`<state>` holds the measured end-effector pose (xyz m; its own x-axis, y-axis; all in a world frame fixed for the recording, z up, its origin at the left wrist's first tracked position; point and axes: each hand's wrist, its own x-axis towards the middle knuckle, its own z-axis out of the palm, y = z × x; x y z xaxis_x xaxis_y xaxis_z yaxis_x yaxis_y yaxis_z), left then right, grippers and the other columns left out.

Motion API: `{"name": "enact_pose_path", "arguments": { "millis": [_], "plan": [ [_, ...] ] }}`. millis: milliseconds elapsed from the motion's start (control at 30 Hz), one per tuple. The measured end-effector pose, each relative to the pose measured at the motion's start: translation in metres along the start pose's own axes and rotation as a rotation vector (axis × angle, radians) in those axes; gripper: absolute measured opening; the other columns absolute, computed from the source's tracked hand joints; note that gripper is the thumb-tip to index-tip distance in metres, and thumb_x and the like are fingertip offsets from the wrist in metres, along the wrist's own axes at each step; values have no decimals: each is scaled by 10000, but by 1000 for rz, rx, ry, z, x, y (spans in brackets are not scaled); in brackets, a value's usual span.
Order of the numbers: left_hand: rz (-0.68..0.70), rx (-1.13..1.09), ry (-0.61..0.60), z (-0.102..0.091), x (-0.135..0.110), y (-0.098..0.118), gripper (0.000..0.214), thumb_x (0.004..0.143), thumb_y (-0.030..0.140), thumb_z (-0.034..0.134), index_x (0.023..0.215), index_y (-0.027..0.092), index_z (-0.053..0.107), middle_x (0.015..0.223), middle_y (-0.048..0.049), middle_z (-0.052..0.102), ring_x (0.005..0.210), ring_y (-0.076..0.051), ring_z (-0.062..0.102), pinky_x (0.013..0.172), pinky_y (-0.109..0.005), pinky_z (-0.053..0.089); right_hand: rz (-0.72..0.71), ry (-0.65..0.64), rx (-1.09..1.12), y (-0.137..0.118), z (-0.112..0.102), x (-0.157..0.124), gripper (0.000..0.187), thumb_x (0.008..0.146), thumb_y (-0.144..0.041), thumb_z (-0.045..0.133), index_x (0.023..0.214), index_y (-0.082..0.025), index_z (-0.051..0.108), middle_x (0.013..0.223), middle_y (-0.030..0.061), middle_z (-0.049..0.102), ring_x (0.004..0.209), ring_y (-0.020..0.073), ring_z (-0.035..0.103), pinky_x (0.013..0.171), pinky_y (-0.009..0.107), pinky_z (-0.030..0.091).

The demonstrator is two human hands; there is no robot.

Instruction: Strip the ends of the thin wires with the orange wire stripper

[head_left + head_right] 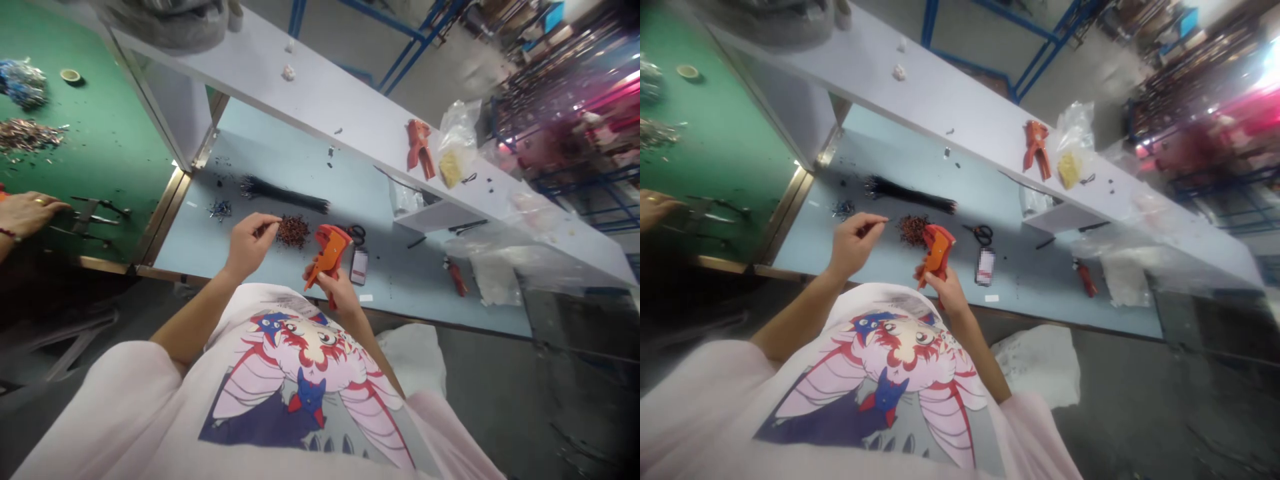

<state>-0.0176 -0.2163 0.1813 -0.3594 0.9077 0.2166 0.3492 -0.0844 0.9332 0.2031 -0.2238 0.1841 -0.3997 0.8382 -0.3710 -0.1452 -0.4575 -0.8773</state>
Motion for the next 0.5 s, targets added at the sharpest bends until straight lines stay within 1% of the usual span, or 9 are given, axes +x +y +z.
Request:
{"name": "enact_pose_path", "arguments": {
  "millis": [100, 167, 300, 433, 500],
  "plan": [
    [91, 48, 115, -7, -17, 17, 137, 820, 272, 576, 875, 195, 675, 753, -2, 648, 628, -94, 517, 632, -226, 433, 14, -114, -26, -13, 19, -7, 354, 730, -297, 687, 1038, -159, 580, 876, 63, 635, 762, 189, 609, 651, 322, 508],
    [141, 61, 149, -10, -24, 21, 106, 814, 257, 586, 853, 194, 662, 742, -1, 646, 628, -97, 521, 629, -229, 437, 37, -189, 25, -19, 27, -13, 348, 745, -311, 671, 1046, -163, 578, 870, 59, 621, 765, 191, 599, 647, 333, 513],
    [235, 53, 147, -15, -29, 26, 72, 821, 220, 579, 850, 198, 641, 710, 1, 649, 630, -104, 530, 639, -242, 451, 88, -244, 114, -26, 32, -22, 344, 759, -297, 658, 1064, -167, 567, 892, 63, 606, 814, 197, 600, 724, 365, 520],
    [339, 38, 162, -15, -30, 31, 28, 810, 208, 604, 824, 209, 628, 758, -11, 663, 710, -123, 573, 678, -270, 470, 118, -272, 115, -28, 32, -27, 378, 732, -320, 682, 1056, -162, 566, 877, 63, 608, 796, 194, 599, 762, 388, 516],
    [384, 24, 151, -14, -29, 33, 19, 807, 195, 609, 808, 210, 621, 766, -12, 664, 728, -124, 581, 676, -273, 471, 120, -284, 105, -27, 32, -28, 393, 716, -319, 699, 1050, -159, 568, 866, 62, 614, 785, 194, 603, 771, 394, 513]
  ]
}}
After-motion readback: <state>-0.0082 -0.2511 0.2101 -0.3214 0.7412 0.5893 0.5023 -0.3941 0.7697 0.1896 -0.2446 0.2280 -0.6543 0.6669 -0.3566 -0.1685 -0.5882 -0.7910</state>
